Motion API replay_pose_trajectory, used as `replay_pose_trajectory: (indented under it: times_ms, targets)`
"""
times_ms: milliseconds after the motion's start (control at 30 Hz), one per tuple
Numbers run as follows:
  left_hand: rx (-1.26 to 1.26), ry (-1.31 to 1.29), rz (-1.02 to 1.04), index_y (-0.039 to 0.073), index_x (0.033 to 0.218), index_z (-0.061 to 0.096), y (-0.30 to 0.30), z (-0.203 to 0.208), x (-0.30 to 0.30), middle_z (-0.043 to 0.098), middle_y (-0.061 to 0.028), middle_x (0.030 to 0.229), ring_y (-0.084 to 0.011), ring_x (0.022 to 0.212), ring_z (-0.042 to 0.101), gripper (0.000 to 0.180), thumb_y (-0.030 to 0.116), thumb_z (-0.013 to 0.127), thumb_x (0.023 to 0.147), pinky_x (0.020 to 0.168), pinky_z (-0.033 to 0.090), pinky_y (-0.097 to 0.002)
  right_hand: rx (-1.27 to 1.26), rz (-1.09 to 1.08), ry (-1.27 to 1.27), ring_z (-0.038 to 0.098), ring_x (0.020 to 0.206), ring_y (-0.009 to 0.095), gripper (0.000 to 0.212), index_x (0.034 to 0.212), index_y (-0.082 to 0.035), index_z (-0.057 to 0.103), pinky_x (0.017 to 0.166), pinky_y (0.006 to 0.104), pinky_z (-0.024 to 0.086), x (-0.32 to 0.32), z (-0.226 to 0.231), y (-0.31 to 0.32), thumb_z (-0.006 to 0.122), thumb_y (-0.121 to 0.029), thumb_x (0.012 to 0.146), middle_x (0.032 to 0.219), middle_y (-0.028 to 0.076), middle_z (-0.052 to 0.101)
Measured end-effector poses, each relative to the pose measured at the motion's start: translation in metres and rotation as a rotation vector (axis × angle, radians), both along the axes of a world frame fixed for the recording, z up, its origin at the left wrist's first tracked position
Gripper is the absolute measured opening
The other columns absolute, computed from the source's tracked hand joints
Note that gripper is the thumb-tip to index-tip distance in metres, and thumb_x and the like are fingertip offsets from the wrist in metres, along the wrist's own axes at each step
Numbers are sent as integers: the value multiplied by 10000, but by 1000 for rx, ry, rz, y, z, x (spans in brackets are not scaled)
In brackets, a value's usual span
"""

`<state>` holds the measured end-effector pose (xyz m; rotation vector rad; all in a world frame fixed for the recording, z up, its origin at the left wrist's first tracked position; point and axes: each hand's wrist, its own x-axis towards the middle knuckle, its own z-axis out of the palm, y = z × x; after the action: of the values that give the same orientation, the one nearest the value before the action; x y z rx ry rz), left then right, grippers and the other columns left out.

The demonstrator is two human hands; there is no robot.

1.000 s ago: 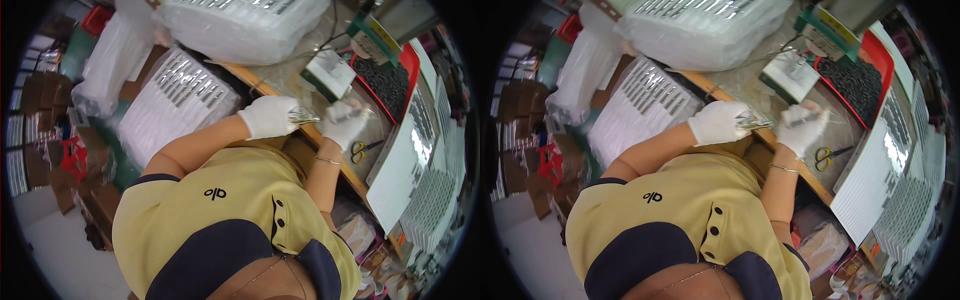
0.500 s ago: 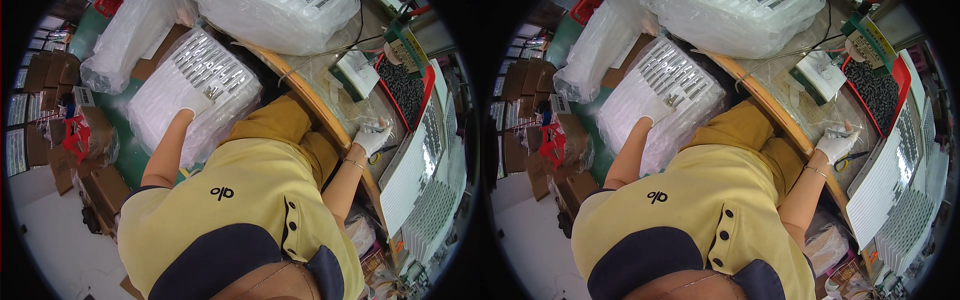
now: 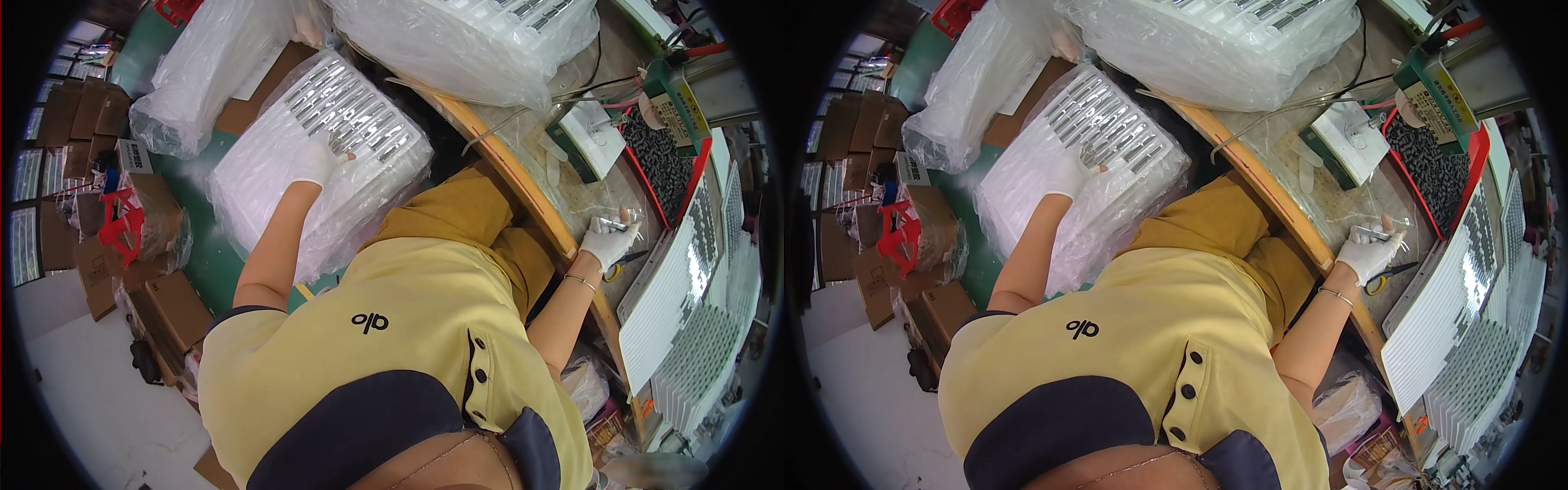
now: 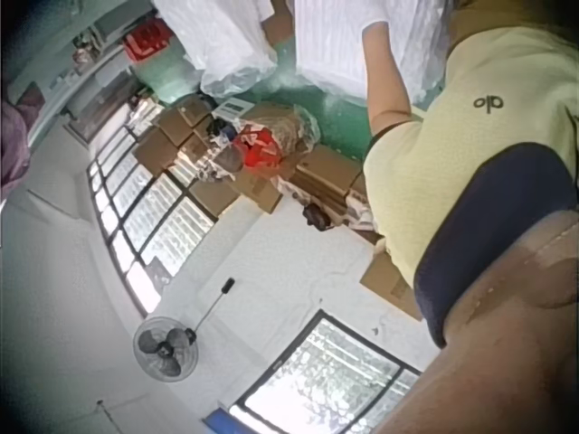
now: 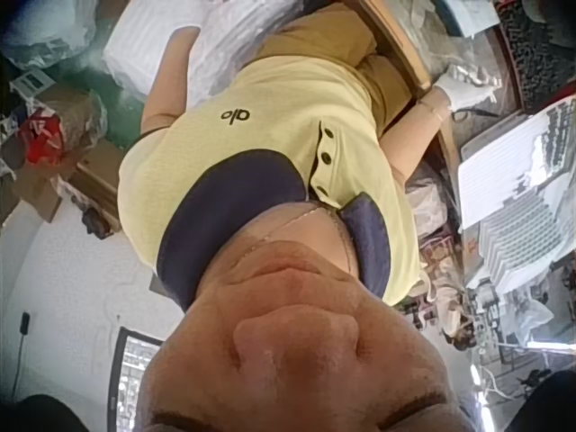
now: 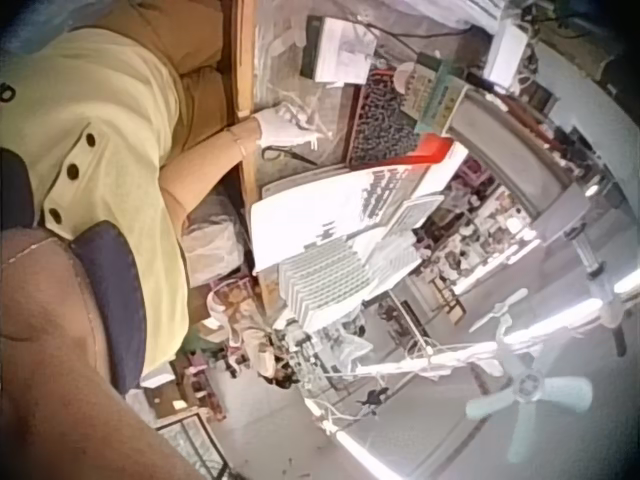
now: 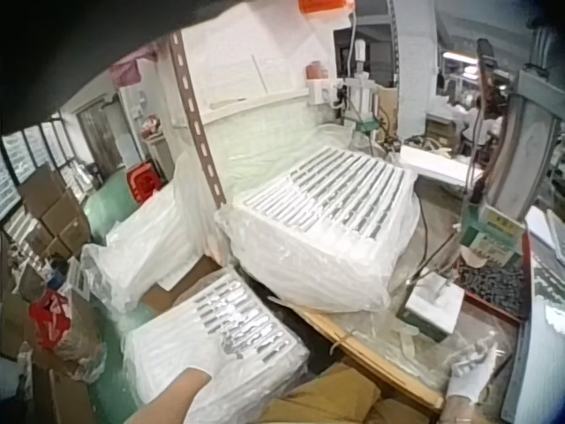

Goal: Assembling metal handles by attaching plastic end caps and screws at a factory workbench using a pneumatic press.

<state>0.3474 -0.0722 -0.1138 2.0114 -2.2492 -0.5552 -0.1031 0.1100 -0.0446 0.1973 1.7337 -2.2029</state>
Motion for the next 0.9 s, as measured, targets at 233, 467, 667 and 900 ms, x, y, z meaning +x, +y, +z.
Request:
replay_pose_trajectory:
  times_ms: [233, 467, 667, 900]
  targets:
    - [-35, -75, -47, 2, 914, 601, 21, -4, -21, 634, -227, 859, -391, 815, 610, 524, 379, 815, 620, 721, 485, -438, -71, -61, -96, 326, 508, 89, 413, 831, -88, 617, 454, 246, 226, 7, 11, -6, 402, -415, 963, 655, -36, 390]
    - [-209, 10, -8, 18, 922, 611, 39, -1, -38, 623, -198, 882, -367, 827, 606, 513, 375, 810, 613, 734, 484, -436, -74, 65, -94, 459, 781, 189, 419, 912, -113, 635, 773, 401, 410, -19, -17, 9, 401, -459, 943, 916, 48, 470]
    - [-416, 21, -78, 76, 926, 640, 44, -35, -45, 607, -129, 855, -318, 831, 584, 502, 430, 784, 601, 733, 479, -404, -88, 134, -79, 424, 679, 165, 409, 887, -114, 638, 655, 347, 401, -19, -16, 10, 411, -449, 942, 802, 33, 454]
    - [-352, -13, -66, 66, 971, 638, 50, -18, -50, 613, -145, 903, -321, 844, 588, 404, 298, 768, 666, 728, 473, -413, -79, -29, -111, 317, 518, 89, 420, 850, -61, 617, 457, 241, 234, 2, 5, -2, 386, -390, 972, 645, -26, 361]
